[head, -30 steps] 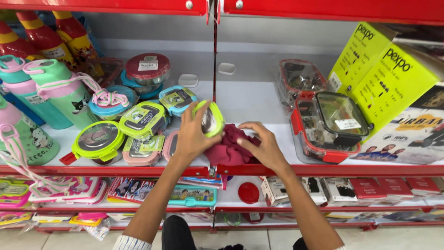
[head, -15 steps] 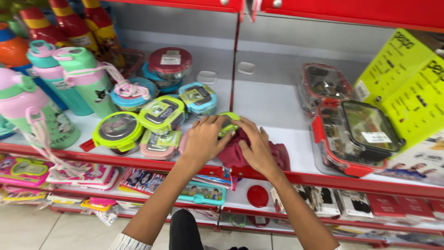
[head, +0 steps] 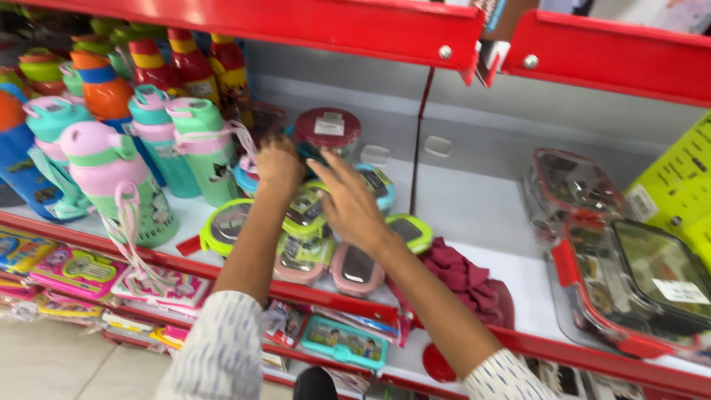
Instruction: Rearranging and wiping down lunch boxes and product boxes on a retail shelf.
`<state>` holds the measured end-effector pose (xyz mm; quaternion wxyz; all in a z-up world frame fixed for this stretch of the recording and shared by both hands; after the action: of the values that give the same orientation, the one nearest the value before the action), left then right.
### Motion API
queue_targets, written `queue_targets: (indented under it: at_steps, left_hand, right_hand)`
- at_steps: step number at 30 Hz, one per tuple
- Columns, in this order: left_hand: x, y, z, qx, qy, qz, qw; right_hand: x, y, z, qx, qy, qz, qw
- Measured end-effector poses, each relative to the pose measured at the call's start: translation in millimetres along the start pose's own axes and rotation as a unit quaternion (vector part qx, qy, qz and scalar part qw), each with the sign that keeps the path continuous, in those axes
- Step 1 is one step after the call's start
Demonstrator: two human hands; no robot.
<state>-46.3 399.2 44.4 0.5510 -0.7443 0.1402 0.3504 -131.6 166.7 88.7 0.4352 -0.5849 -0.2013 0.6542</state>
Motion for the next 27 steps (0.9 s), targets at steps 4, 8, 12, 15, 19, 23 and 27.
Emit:
queue_targets:
  at_steps: [4,8,12,15,19,23,27]
  left_hand:
    - [46.3,-35.1,25.2,-0.019,0.022,0.129,0.991]
    - [72.6,-53.1,43.1,-0.059,-0.068,0.074,0.993]
    - [80.0,-69.9,42.1,-0.038,-0.143,0.042,0.988]
    - [82.9,-81.9,36.9,-0.03,-0.184,0.072,0.98]
    - [61.0,-73.5,29.3,-0.06,-0.169,0.165,0.97]
    - [131.4,-99.7,51.8,-0.065,-0.192,0.088,0.975]
    - [84.0,-92.0,26.8,-0.132,-0.258,0.093,0.953]
  right_hand:
    - [56.6,-28.9,-9.8,-0.021,-0.022,0.025,0.999]
    - [74.9,-28.6,-8.5,0.023,-0.044,0.06,0.997]
    - [74.8,-19.0,-7.8,0.013,0.059,0.095,0.994]
    - [74.6,-19.0,-10.7,0.004,0.045,0.101,0.994]
    - [66.1,-11.4,-7.2,-0.001,0.025,0.074,0.997]
    - [62.1,-17.9,-6.2,0.01,-0.002,0.067,0.998]
    - [56.4,-16.0,-4.7,0.014,-0.012,0.055,0.998]
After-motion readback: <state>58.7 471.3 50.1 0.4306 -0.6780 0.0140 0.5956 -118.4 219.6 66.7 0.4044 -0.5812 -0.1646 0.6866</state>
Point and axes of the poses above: each hand's wrist, its own y-axis away from the middle knuckle, its own x-axis out of the palm, z = x × y, the point moved 1 cm from there along -y, towards the middle knuckle, and after that the axes turned 4 degrees about -z, right-handed, at the moved point
